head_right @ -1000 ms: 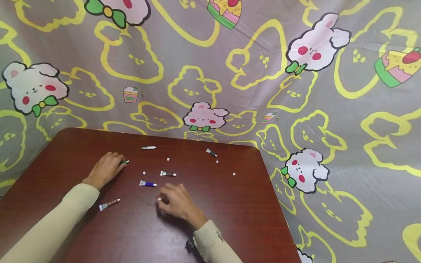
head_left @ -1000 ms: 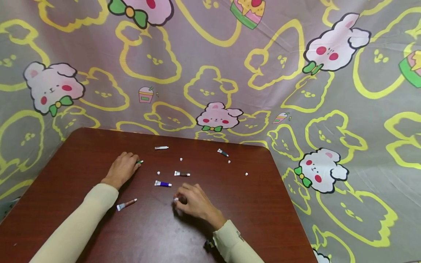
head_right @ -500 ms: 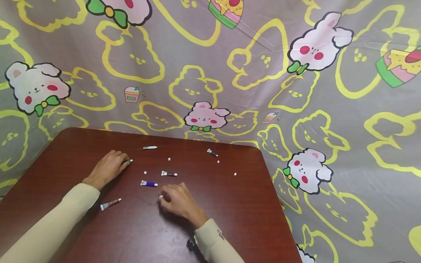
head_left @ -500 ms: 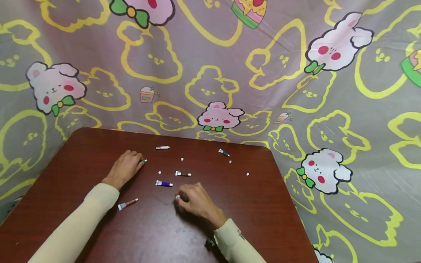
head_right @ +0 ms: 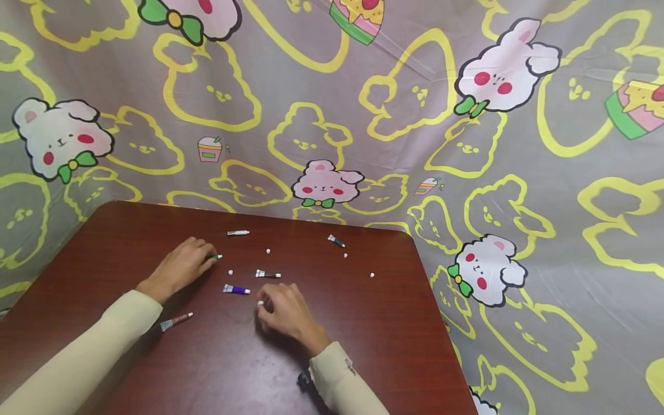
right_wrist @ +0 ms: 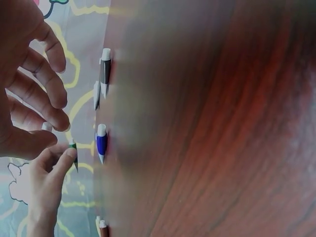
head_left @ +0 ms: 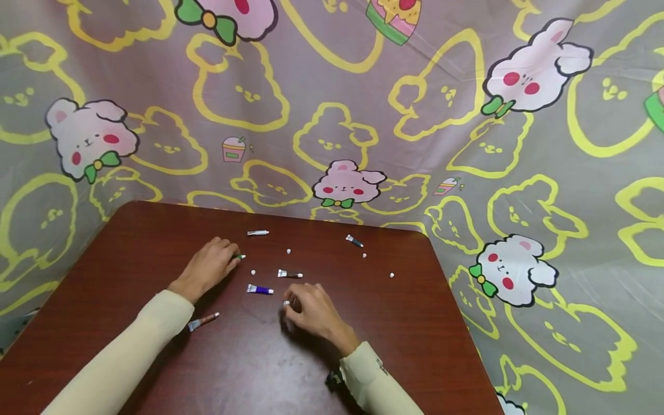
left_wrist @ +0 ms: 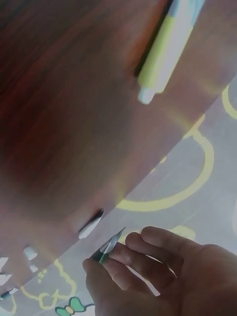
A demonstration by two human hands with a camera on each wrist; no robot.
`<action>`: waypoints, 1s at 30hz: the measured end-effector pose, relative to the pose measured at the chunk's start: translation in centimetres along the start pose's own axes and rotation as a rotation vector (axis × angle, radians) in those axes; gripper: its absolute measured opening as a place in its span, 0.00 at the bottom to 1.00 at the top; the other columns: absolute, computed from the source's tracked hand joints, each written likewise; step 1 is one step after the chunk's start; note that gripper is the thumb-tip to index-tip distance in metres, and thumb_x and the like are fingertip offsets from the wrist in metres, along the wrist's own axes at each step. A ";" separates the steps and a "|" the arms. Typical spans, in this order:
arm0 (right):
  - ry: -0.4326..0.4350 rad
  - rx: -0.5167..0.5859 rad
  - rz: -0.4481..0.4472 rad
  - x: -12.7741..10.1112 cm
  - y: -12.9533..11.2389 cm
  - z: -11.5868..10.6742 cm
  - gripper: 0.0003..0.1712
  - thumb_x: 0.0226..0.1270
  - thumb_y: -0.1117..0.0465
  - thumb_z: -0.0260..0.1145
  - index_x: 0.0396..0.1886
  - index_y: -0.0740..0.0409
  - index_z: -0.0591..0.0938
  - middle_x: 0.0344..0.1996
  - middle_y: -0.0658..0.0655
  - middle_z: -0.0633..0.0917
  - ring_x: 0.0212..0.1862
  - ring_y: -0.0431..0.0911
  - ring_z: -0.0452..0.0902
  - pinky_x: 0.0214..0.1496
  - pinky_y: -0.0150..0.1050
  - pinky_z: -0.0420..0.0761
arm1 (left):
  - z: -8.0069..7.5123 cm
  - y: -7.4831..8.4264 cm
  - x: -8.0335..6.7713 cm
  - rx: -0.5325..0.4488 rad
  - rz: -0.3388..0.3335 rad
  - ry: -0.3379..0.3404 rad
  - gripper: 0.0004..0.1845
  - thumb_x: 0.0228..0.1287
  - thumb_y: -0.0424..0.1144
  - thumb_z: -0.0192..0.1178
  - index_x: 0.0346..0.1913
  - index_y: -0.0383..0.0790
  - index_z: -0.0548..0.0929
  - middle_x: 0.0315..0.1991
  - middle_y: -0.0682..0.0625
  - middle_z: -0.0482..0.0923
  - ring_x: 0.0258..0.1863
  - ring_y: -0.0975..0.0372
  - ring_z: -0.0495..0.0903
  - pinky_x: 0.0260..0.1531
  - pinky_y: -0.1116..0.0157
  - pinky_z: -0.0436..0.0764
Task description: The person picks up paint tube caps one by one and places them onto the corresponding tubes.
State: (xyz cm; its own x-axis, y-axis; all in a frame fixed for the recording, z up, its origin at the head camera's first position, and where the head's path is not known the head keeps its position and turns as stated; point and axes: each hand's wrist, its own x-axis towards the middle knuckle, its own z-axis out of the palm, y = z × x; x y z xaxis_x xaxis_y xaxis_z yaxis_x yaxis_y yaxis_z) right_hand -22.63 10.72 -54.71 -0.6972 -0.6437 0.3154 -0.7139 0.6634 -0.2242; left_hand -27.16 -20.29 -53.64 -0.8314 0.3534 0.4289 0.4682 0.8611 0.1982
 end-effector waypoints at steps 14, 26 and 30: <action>0.037 0.047 -0.007 0.1 0.9 -0.1 0.10 0.65 0.57 0.77 0.44 0.50 0.86 0.34 0.45 0.89 0.39 0.40 0.83 0.44 0.35 0.77 | 0.1 2.8 0.3 0.011 0.115 0.010 0.08 0.65 0.33 0.77 0.37 0.40 0.86 0.35 0.48 0.84 0.38 0.52 0.79 0.44 0.52 0.82; 0.040 0.082 0.017 0.3 1.6 -0.4 0.10 0.64 0.59 0.77 0.43 0.51 0.87 0.33 0.46 0.89 0.39 0.41 0.83 0.44 0.36 0.77 | 0.3 4.9 0.3 0.029 0.166 0.035 0.07 0.65 0.34 0.77 0.38 0.39 0.87 0.36 0.47 0.84 0.39 0.53 0.80 0.43 0.54 0.84; 0.033 0.078 0.032 0.3 1.8 -0.4 0.10 0.64 0.59 0.78 0.43 0.51 0.87 0.33 0.45 0.90 0.39 0.41 0.84 0.44 0.37 0.77 | 0.4 5.5 0.4 0.034 0.187 0.037 0.07 0.65 0.34 0.77 0.39 0.39 0.87 0.36 0.47 0.85 0.40 0.53 0.81 0.44 0.54 0.84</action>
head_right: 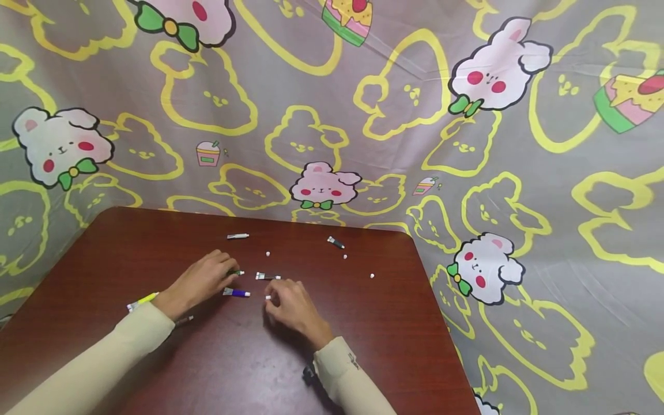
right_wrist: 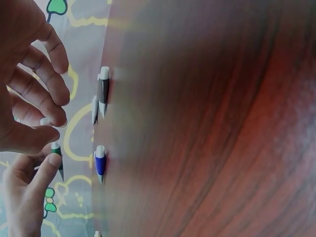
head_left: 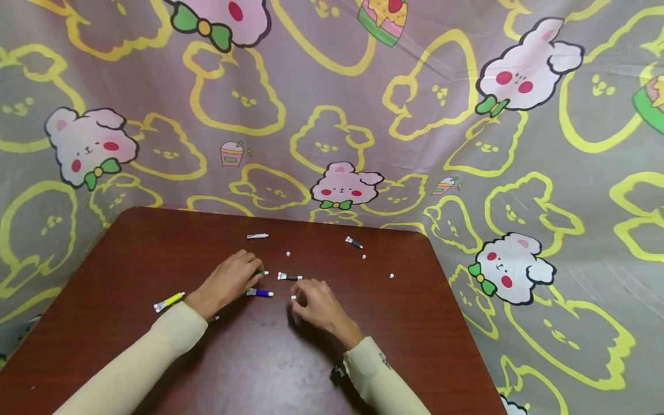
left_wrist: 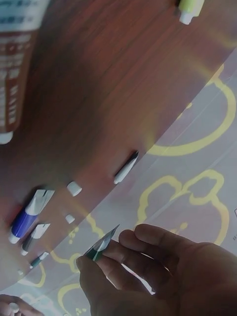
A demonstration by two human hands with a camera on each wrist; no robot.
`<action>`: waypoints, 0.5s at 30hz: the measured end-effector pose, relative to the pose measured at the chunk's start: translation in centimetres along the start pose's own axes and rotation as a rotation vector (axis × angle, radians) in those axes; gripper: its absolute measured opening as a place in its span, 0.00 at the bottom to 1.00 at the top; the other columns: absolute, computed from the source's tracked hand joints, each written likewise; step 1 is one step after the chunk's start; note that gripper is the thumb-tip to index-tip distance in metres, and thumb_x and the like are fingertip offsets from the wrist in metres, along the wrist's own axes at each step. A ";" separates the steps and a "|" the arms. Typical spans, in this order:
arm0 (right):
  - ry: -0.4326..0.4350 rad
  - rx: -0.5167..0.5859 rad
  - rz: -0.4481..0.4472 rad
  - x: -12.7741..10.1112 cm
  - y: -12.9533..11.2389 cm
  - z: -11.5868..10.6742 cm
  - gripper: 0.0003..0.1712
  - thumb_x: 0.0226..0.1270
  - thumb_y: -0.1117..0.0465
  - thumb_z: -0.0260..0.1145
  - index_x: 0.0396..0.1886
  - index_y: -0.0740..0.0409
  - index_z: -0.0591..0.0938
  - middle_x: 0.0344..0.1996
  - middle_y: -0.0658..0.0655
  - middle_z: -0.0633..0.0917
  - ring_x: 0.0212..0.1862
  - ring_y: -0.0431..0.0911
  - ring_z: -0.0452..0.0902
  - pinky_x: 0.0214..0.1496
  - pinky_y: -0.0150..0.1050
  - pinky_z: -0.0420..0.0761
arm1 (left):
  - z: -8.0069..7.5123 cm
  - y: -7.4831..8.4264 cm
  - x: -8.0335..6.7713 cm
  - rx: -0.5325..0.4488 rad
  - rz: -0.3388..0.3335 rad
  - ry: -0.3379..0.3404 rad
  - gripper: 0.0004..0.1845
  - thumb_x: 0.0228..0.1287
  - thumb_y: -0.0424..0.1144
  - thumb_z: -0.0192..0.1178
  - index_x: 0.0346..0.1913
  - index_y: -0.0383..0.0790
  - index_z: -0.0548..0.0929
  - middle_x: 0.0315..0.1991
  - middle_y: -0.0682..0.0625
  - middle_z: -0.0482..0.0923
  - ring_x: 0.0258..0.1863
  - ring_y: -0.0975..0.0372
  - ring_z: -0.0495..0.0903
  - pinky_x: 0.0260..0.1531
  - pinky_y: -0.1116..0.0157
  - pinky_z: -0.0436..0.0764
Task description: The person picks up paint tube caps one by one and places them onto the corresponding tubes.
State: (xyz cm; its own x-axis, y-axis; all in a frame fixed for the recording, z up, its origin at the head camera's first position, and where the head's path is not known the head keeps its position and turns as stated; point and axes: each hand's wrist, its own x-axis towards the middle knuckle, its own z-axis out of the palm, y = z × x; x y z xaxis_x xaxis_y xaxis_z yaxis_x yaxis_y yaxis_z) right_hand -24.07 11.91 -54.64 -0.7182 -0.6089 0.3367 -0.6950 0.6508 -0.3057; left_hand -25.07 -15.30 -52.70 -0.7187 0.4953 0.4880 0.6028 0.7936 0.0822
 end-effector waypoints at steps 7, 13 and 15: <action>0.003 0.007 0.011 0.1 0.4 0.0 0.09 0.66 0.59 0.78 0.43 0.51 0.87 0.35 0.46 0.92 0.42 0.42 0.86 0.45 0.39 0.78 | 0.0 1.0 0.4 0.009 0.038 0.006 0.08 0.63 0.33 0.78 0.38 0.39 0.87 0.36 0.47 0.85 0.38 0.54 0.81 0.49 0.54 0.85; 0.040 0.013 0.000 0.2 0.8 0.1 0.08 0.66 0.61 0.77 0.43 0.52 0.88 0.35 0.47 0.92 0.42 0.42 0.88 0.46 0.40 0.80 | 0.1 1.9 0.5 0.006 0.057 0.011 0.10 0.61 0.34 0.79 0.37 0.40 0.86 0.35 0.48 0.83 0.37 0.54 0.80 0.46 0.55 0.84; 0.050 0.016 -0.002 0.3 0.9 0.1 0.08 0.66 0.61 0.77 0.43 0.52 0.88 0.34 0.47 0.92 0.41 0.41 0.88 0.46 0.41 0.81 | 0.2 2.2 0.5 0.004 0.059 0.007 0.10 0.61 0.35 0.80 0.38 0.41 0.86 0.36 0.49 0.83 0.37 0.55 0.79 0.43 0.56 0.83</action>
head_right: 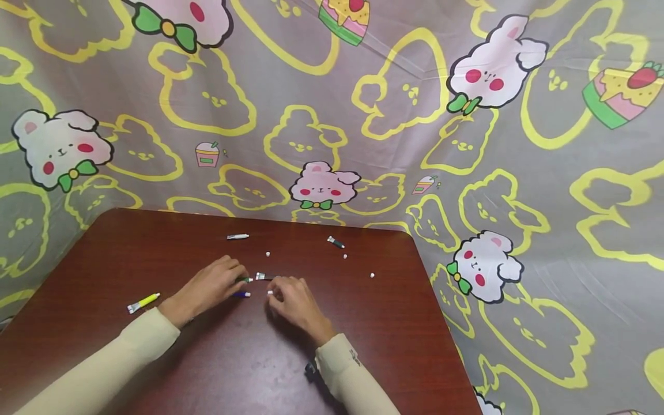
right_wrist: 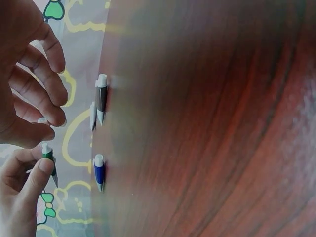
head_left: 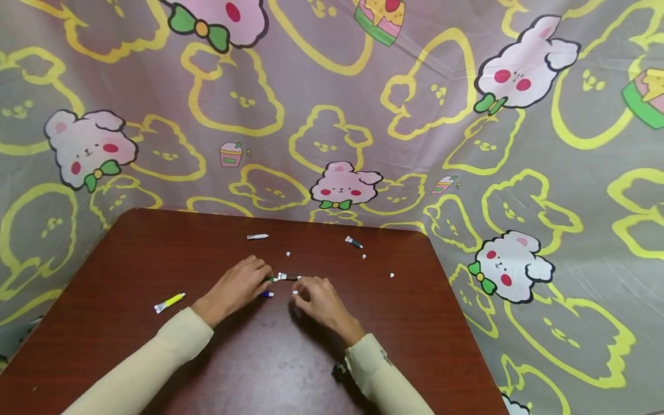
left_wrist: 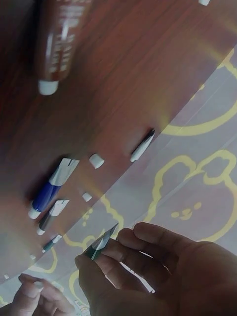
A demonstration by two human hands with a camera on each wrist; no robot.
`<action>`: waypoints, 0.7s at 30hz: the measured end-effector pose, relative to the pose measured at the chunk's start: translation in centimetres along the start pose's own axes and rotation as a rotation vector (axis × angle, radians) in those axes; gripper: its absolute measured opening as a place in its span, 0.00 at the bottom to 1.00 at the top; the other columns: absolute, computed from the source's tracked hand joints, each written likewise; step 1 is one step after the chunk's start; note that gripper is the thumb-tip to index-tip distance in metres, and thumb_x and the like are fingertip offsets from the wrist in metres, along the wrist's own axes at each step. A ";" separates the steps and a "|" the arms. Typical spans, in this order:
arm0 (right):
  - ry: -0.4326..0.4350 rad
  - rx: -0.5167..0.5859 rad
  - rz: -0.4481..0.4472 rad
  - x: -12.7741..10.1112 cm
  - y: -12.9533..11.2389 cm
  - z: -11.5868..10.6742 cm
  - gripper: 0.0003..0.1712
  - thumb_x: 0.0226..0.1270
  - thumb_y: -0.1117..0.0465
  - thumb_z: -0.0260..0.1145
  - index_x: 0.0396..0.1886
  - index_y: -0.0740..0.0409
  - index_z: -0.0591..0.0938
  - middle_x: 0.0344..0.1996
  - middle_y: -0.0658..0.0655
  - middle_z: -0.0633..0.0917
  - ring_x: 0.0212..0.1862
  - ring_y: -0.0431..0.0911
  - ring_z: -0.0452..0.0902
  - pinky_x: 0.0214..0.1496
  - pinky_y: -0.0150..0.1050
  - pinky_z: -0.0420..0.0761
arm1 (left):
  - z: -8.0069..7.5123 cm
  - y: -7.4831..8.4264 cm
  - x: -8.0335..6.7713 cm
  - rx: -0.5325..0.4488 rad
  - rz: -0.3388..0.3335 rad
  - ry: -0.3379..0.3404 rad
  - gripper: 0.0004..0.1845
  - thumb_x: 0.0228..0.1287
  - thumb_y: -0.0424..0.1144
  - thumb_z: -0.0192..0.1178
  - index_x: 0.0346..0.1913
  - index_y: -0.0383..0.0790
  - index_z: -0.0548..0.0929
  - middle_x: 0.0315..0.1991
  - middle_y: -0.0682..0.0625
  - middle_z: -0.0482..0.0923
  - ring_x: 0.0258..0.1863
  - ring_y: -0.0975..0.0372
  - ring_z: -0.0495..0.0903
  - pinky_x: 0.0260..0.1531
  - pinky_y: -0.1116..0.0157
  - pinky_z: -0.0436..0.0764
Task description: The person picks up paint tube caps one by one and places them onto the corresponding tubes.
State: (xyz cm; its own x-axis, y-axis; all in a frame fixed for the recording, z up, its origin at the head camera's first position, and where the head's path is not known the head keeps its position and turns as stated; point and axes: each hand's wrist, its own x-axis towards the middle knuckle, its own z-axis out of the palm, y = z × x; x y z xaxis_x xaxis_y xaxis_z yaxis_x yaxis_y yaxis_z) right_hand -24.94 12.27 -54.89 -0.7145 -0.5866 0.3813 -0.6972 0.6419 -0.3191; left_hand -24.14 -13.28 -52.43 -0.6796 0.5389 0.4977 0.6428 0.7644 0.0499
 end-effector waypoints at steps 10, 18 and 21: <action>0.029 -0.014 -0.010 0.2 0.1 -0.1 0.07 0.67 0.60 0.78 0.43 0.51 0.90 0.34 0.47 0.93 0.40 0.41 0.89 0.46 0.43 0.82 | 0.5 0.7 0.1 -0.004 0.044 0.035 0.13 0.59 0.35 0.81 0.37 0.41 0.84 0.35 0.50 0.81 0.36 0.55 0.78 0.43 0.56 0.83; 0.024 -0.022 0.012 0.2 0.3 -0.1 0.06 0.71 0.57 0.77 0.44 0.50 0.90 0.36 0.46 0.93 0.41 0.41 0.89 0.46 0.41 0.80 | 0.7 1.1 0.3 -0.010 0.075 0.049 0.14 0.59 0.35 0.81 0.39 0.41 0.84 0.35 0.50 0.82 0.35 0.56 0.78 0.44 0.56 0.83; 0.028 -0.005 0.013 0.3 0.3 0.0 0.05 0.71 0.57 0.78 0.44 0.50 0.90 0.36 0.46 0.93 0.40 0.41 0.89 0.46 0.40 0.78 | 0.9 1.3 0.3 -0.010 0.075 0.047 0.13 0.59 0.35 0.81 0.39 0.40 0.84 0.35 0.50 0.82 0.36 0.56 0.78 0.42 0.57 0.83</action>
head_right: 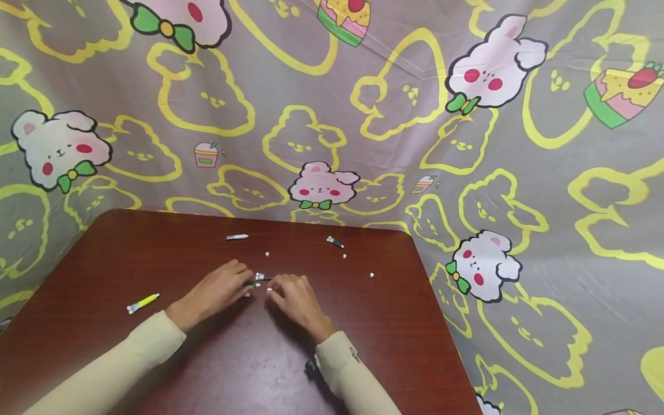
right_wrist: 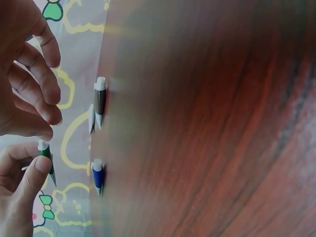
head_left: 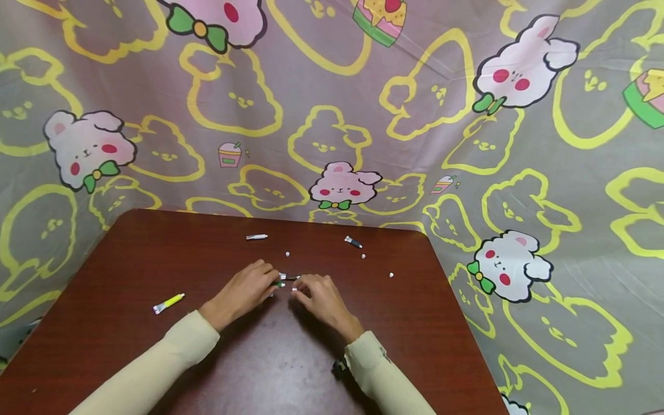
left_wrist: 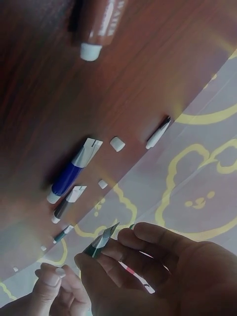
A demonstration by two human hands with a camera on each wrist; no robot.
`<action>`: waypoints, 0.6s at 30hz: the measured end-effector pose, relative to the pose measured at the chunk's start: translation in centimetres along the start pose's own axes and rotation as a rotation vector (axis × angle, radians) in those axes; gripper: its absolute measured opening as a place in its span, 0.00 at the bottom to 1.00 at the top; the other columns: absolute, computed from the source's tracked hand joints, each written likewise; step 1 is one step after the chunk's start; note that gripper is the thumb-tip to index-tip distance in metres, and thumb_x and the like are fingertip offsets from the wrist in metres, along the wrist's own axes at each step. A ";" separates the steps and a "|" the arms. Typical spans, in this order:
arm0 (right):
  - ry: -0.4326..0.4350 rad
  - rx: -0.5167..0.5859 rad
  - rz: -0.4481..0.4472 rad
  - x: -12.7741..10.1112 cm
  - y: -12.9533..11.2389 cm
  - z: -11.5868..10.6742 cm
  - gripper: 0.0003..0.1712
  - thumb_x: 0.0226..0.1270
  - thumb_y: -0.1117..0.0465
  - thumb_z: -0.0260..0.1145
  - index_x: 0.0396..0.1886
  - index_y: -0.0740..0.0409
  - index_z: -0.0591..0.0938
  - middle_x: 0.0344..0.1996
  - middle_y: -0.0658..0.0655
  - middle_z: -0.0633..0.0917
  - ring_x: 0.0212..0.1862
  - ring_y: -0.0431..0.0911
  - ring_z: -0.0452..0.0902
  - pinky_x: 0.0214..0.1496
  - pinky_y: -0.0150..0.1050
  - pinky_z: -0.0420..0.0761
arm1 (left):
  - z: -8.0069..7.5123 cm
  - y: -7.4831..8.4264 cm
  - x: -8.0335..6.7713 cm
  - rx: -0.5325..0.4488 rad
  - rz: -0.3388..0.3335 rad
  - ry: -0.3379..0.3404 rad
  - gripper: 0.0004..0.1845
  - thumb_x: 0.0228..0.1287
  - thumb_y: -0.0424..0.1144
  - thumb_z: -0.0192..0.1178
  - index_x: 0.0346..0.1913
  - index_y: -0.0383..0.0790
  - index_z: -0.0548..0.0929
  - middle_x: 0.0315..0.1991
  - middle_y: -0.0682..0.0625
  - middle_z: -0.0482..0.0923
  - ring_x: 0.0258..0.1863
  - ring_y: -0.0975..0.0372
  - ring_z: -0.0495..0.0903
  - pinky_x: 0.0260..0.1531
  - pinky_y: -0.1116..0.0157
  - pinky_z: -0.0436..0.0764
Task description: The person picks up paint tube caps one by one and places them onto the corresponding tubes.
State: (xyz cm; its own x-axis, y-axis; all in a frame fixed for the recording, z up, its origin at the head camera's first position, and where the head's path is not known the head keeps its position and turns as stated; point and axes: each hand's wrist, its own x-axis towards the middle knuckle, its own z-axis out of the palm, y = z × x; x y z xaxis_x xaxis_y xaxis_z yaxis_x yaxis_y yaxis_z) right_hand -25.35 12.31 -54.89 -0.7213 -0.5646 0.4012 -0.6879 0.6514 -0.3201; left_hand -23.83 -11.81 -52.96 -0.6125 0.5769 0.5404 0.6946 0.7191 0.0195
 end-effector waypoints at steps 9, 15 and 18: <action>0.031 0.042 -0.019 0.3 -0.4 0.0 0.07 0.68 0.59 0.80 0.42 0.51 0.91 0.34 0.47 0.93 0.39 0.41 0.89 0.44 0.38 0.75 | 0.2 0.4 -0.1 0.012 -0.008 -0.020 0.14 0.61 0.37 0.81 0.39 0.41 0.84 0.37 0.49 0.82 0.38 0.56 0.79 0.42 0.57 0.83; 0.035 0.037 -0.026 0.4 -0.5 0.1 0.06 0.69 0.59 0.79 0.43 0.51 0.91 0.35 0.47 0.93 0.38 0.41 0.88 0.43 0.36 0.74 | 0.2 0.8 -0.1 -0.002 -0.025 -0.036 0.12 0.63 0.38 0.80 0.41 0.40 0.85 0.38 0.49 0.83 0.40 0.56 0.80 0.42 0.58 0.85; 0.036 0.030 -0.035 0.5 -0.5 0.2 0.06 0.70 0.58 0.79 0.43 0.50 0.91 0.35 0.47 0.93 0.38 0.41 0.88 0.43 0.37 0.75 | 0.3 1.0 0.0 -0.002 -0.017 -0.030 0.12 0.62 0.37 0.80 0.41 0.40 0.85 0.38 0.49 0.84 0.40 0.56 0.80 0.43 0.58 0.85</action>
State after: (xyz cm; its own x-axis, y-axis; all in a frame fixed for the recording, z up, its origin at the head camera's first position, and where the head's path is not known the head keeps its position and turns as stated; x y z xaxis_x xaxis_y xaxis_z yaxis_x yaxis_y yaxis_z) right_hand -25.36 11.62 -54.70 -0.6938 -0.5680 0.4426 -0.7152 0.6157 -0.3309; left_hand -23.22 -11.03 -53.18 -0.6355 0.5759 0.5143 0.6845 0.7283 0.0304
